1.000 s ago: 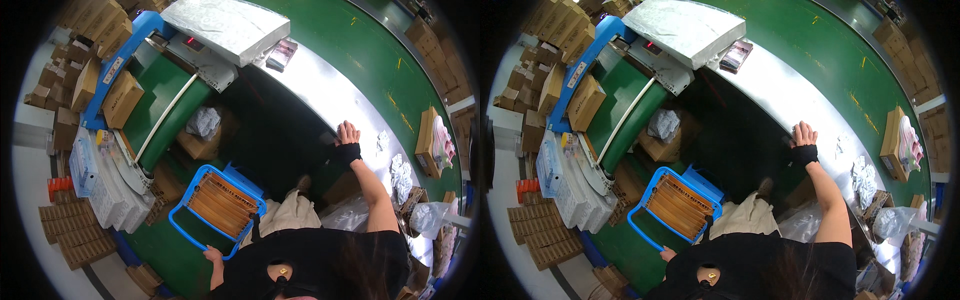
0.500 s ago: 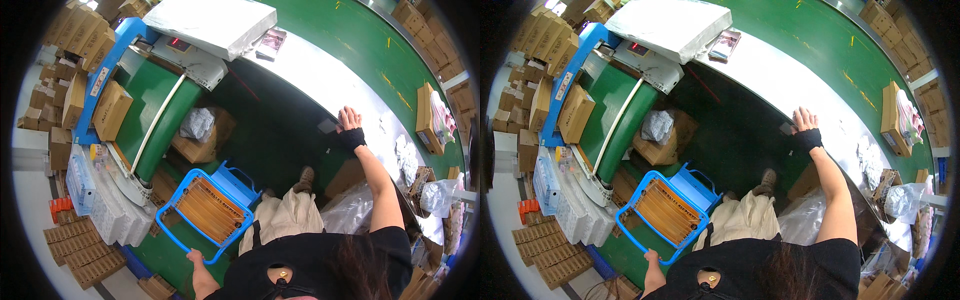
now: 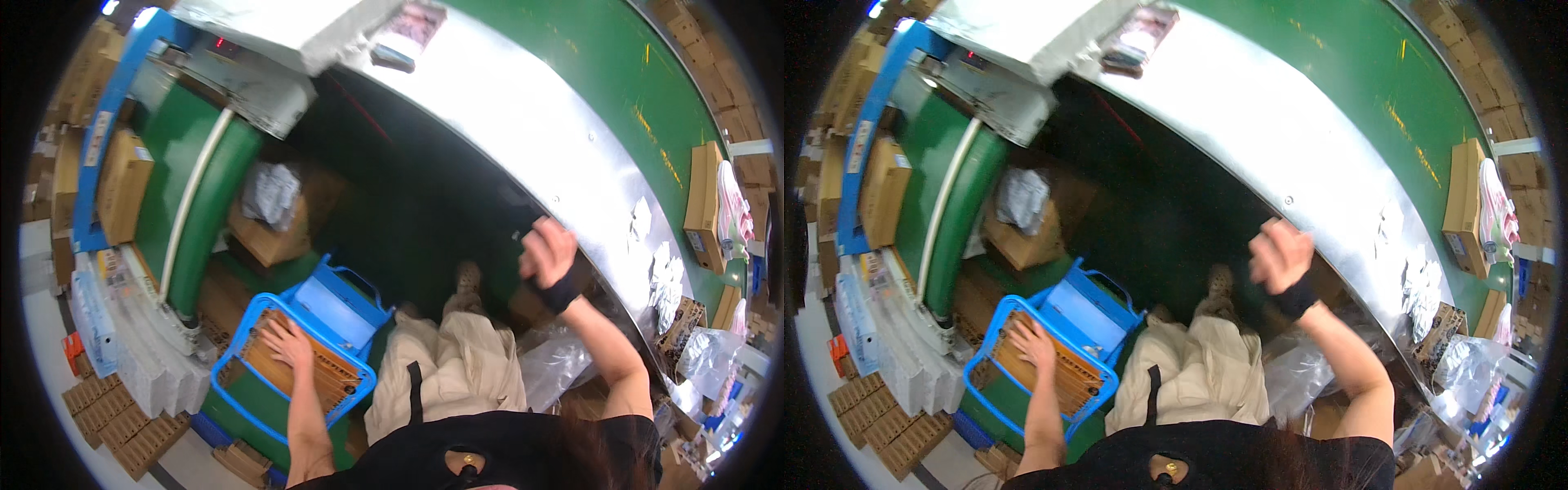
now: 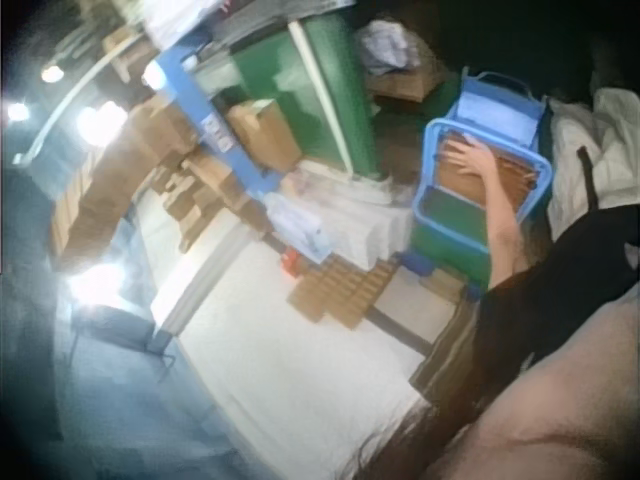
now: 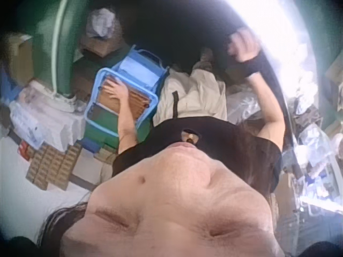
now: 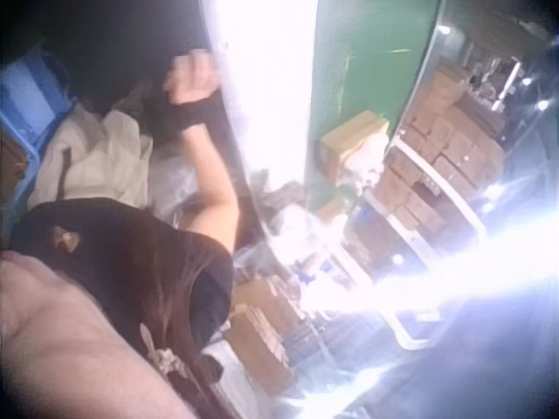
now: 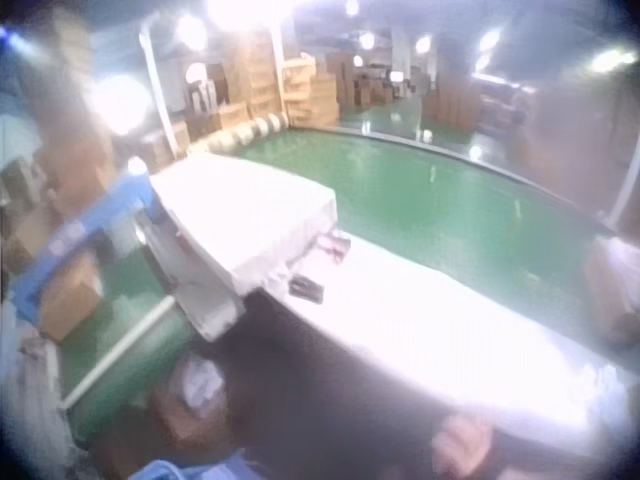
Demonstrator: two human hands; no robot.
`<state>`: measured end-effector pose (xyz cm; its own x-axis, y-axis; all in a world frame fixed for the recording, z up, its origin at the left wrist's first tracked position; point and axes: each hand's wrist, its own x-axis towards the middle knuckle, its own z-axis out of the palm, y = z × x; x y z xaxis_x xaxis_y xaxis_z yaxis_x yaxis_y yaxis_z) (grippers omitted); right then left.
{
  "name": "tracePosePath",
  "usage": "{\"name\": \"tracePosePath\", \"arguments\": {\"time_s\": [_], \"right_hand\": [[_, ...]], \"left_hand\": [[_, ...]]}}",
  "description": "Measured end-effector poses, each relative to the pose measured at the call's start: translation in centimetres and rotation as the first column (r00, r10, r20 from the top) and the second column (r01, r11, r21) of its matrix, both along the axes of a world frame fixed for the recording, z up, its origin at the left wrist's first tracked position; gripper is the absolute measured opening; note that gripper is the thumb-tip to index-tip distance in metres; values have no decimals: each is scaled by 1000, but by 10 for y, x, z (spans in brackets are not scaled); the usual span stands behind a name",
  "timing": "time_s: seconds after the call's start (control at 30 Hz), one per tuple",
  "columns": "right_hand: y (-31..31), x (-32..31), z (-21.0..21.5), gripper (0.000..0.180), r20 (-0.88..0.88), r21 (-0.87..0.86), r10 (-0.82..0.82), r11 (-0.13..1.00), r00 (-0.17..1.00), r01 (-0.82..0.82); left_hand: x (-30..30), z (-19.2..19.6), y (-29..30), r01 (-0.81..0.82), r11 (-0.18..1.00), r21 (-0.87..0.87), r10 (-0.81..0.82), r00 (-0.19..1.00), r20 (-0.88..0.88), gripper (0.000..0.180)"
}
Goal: The person lines shoe boxes with wrapping paper, packs shoes into the boxes, closes the lids, and places the packaged boxes onto the conveyor belt.
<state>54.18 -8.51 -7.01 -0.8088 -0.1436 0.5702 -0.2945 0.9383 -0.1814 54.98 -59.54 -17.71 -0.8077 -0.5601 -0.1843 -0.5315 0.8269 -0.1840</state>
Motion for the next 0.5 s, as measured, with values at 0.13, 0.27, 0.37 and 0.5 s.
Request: {"name": "tracePosePath", "arguments": {"time_s": [0.13,0.27,0.37,0.5], "right_hand": [[-52,51,-99,41,436,-302,367,920,822,-250],[-53,106,-270,47,850,-296,174,939,497,177],[-27,70,-334,41,997,-75,47,860,68,505],[-1,35,-391,37,989,145,-143,947,-28,286]], "left_hand": [[-3,-27,-7,64,993,-101,-73,993,-90,57],[-4,-41,-11,147,986,-76,-162,951,-262,56],[-1,-32,-11,164,986,-34,-166,940,-297,55],[-6,-23,2,114,993,-19,-115,968,-223,51]]}}
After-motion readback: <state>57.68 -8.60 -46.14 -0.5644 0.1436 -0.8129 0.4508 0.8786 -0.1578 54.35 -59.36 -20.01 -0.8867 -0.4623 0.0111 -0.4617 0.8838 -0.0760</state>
